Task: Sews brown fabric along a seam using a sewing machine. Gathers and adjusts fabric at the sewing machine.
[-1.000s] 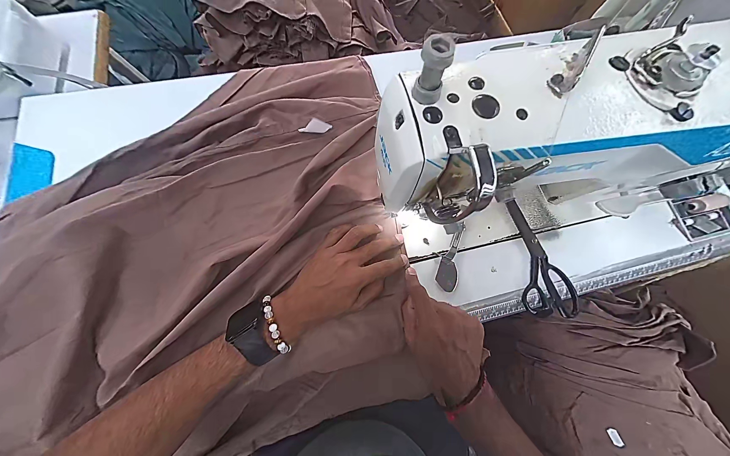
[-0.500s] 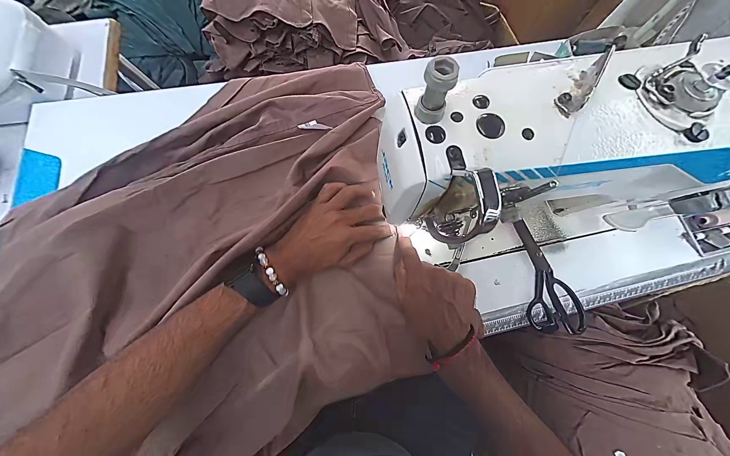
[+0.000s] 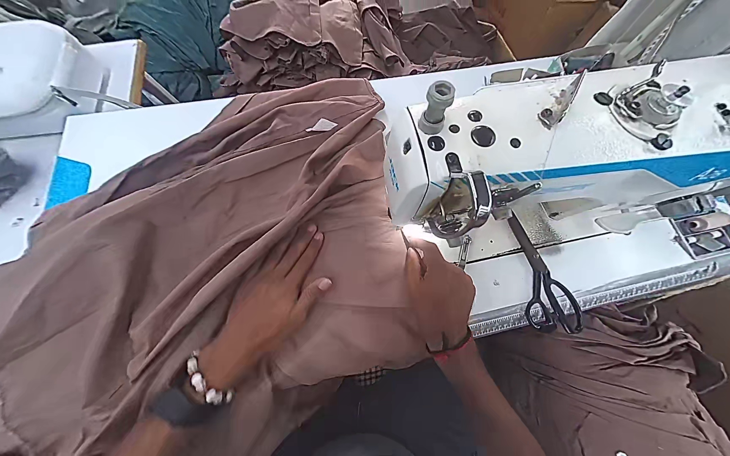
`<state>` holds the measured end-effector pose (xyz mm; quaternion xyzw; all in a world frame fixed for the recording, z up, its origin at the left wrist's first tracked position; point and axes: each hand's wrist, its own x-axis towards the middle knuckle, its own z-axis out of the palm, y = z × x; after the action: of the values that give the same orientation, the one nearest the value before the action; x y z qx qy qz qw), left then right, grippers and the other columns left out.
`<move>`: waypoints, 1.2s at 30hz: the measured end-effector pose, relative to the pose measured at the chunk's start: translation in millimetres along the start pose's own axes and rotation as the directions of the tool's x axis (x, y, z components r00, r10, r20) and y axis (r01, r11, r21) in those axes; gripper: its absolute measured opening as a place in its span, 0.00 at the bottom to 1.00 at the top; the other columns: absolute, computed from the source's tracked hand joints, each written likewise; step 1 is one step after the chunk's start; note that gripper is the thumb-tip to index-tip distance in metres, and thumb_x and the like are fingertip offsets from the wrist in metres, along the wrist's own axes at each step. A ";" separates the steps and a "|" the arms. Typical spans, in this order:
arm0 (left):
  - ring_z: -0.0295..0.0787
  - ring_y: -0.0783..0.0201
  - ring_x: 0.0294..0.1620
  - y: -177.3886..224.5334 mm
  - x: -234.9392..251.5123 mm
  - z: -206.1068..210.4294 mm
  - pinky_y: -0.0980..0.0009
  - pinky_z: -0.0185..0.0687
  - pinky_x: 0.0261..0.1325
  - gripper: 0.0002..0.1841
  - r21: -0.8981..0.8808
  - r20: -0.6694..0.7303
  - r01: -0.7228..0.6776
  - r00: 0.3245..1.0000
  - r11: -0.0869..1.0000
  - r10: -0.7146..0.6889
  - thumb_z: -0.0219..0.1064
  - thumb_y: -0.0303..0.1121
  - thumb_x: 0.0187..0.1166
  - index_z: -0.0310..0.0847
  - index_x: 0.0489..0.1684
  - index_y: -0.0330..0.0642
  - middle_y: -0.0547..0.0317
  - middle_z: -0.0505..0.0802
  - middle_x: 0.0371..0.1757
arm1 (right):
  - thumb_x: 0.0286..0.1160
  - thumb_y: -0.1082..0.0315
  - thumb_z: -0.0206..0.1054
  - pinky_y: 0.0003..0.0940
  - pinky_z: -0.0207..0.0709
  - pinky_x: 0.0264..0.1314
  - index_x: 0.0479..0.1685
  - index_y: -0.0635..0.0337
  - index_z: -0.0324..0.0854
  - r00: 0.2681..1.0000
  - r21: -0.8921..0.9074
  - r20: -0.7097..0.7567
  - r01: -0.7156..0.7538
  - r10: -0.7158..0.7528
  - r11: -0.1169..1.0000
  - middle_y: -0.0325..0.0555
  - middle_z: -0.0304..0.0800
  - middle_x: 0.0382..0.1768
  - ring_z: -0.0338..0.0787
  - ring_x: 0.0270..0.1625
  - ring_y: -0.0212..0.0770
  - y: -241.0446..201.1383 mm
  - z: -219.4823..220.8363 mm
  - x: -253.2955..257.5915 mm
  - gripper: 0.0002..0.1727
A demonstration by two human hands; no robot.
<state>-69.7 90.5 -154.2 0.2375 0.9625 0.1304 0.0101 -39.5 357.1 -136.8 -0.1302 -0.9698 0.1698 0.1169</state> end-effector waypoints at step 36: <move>0.71 0.63 0.85 45.7 82.4 22.2 0.56 0.64 0.87 0.20 -0.107 -0.190 -0.465 0.877 0.879 0.441 0.52 0.43 0.90 0.84 0.72 0.56 0.70 0.85 0.77 | 0.77 0.65 0.60 0.48 0.86 0.43 0.54 0.43 0.95 0.989 0.094 0.002 0.150 -0.151 0.984 0.47 0.91 0.47 0.91 0.46 0.47 79.5 -31.1 9.9 0.17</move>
<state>-120.2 172.9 -160.4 0.4438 0.8651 0.2196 -0.0804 -23.4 441.5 -135.1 -0.0503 -0.9684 0.2064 0.1307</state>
